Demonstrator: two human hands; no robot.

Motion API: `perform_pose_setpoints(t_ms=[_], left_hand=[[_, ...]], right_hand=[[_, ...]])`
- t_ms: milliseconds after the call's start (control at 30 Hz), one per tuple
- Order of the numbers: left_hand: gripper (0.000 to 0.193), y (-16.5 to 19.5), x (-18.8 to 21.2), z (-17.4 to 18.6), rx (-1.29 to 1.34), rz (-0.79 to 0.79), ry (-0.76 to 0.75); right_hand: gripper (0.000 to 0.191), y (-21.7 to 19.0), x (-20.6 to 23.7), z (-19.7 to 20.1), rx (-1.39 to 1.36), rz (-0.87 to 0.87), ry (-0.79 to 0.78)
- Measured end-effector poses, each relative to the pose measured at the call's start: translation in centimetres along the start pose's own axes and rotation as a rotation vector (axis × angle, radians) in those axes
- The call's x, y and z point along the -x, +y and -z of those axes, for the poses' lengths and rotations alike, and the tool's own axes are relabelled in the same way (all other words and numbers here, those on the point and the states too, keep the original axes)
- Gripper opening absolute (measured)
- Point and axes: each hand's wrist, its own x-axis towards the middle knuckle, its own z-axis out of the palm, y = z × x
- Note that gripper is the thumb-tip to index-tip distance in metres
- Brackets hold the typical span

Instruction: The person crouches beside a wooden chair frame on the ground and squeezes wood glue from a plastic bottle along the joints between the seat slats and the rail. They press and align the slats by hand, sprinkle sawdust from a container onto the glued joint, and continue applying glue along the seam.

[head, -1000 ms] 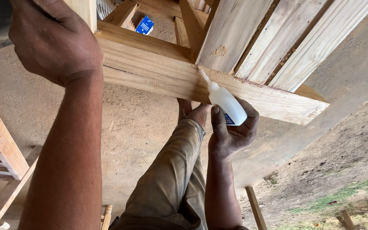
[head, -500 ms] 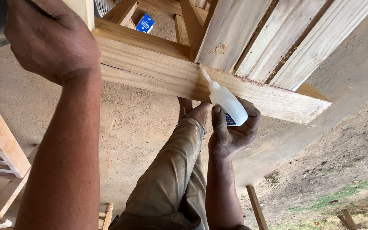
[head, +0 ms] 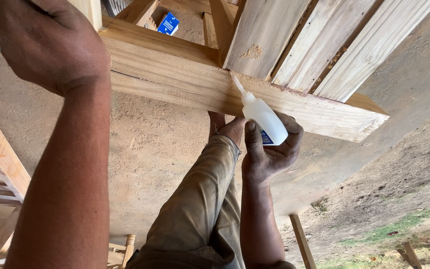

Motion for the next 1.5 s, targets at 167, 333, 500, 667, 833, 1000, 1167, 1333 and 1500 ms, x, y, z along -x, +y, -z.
perform_pose_setpoints(t_ms=[167, 333, 500, 667, 833, 1000, 1167, 1333, 1500], left_hand=[[0.064, -0.4, 0.1, -0.2, 0.108, 0.083, -0.076], [0.06, -0.5, 0.2, -0.2, 0.011, 0.003, -0.013], [0.065, -0.4, -0.2, 0.4, 0.1, 0.045, -0.063], [0.066, -0.3, -0.5, 0.8, 0.109, 0.043, -0.067], [0.067, -0.4, -0.5, 1.1, 0.111, 0.05, -0.105], [0.066, -0.6, -0.8, 1.3, 0.143, 0.055, -0.132], [0.066, -1.0, -0.9, 1.5, 0.158, 0.039, -0.136], [0.064, -1.4, -0.7, 1.3, 0.138, 0.055, -0.153], [0.064, -1.6, -0.5, 1.3, 0.129, 0.049, -0.161]], right_hand=[[0.041, 0.2, 0.0, 0.1, 0.017, 0.019, -0.002], [0.041, 0.3, 0.0, 0.1, 0.07, 0.041, 0.005], [0.041, 0.3, 0.0, 0.0, 0.085, 0.064, -0.005], [0.041, 0.1, 0.1, 0.0, 0.092, 0.065, -0.005], [0.04, 0.2, 0.3, -0.1, 0.099, 0.07, 0.003], [0.039, 0.3, 0.4, -0.1, 0.139, 0.103, -0.011], [0.041, 0.4, 0.6, -0.3, 0.097, 0.082, 0.001], [0.04, 0.3, 0.6, -0.3, 0.139, 0.096, 0.004], [0.04, 0.4, 0.7, -0.4, 0.123, 0.093, 0.004]])
